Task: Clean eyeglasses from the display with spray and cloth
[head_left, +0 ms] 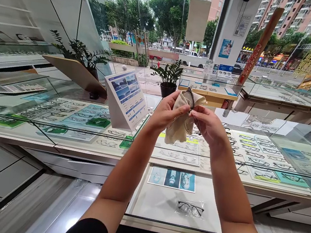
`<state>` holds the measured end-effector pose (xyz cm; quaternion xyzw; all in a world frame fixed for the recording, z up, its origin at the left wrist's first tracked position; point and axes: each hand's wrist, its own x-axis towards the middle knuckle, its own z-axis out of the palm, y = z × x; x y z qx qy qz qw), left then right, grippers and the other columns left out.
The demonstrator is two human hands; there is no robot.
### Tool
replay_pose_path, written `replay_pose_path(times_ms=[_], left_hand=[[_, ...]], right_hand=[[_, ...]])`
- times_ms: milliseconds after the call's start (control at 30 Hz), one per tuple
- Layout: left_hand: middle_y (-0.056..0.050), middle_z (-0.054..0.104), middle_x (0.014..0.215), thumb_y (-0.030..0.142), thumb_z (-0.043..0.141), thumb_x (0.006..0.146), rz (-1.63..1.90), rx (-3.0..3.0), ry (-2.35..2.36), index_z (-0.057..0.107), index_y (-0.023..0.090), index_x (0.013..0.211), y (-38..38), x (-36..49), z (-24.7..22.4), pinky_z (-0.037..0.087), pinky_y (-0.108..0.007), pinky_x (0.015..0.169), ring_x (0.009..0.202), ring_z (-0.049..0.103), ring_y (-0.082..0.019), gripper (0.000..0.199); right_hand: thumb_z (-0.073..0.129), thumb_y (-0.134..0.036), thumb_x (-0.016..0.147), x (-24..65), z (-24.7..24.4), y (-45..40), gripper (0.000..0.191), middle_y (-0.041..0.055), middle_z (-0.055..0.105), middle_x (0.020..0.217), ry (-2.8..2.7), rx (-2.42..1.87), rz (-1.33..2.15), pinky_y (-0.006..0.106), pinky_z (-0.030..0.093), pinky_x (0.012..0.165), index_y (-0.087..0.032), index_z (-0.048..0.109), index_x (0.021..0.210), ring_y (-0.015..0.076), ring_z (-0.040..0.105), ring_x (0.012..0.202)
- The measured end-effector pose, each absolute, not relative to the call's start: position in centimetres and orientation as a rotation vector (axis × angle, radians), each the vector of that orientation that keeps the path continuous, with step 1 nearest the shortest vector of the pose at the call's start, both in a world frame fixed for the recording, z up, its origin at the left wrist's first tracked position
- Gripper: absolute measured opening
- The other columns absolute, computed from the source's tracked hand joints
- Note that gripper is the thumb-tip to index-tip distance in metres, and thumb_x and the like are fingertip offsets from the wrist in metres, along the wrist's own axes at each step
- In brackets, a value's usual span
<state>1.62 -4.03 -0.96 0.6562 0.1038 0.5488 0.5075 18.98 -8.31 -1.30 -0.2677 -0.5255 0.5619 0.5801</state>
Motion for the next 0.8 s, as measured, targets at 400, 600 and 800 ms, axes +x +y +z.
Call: replay_pose_path(times_ms=[400,600,800], left_hand=[[0.004,0.064,0.064,0.073,0.086,0.086,1.700,1.344,0.448,0.067,0.019,0.075,-4.0,3.7,-1.6,0.046,-0.021,0.054,0.055,0.056,-0.008,0.058],[0.001,0.073,0.071,0.062,0.084,0.094,1.628,1.223,0.469,0.073,0.019,0.086,-3.0,2.3,-0.8,0.059,-0.024,0.063,0.065,0.072,-0.013,0.045],[0.000,0.073,0.074,0.055,0.077,0.102,1.790,1.166,0.565,0.077,0.021,0.093,-2.0,-0.2,-0.4,0.055,-0.024,0.056,0.060,0.069,-0.012,0.035]], right_hand=[[0.098,-0.038,0.060,17.2,-1.8,-8.4,0.037,0.0007,0.075,0.087,-1.264,-0.623,1.320,0.037,0.052,0.098,-0.022,0.078,0.087,0.0202,0.066,0.093],[0.095,-0.040,0.067,18.5,-1.2,-8.5,0.031,-0.0014,0.068,0.085,-1.250,-0.617,1.243,0.033,0.049,0.090,-0.024,0.070,0.076,0.0170,0.059,0.087],[0.085,-0.038,0.075,19.9,-0.6,-8.7,0.023,0.0038,0.076,0.108,-1.236,-0.572,1.137,0.035,0.050,0.102,-0.024,0.066,0.072,0.0221,0.065,0.116]])
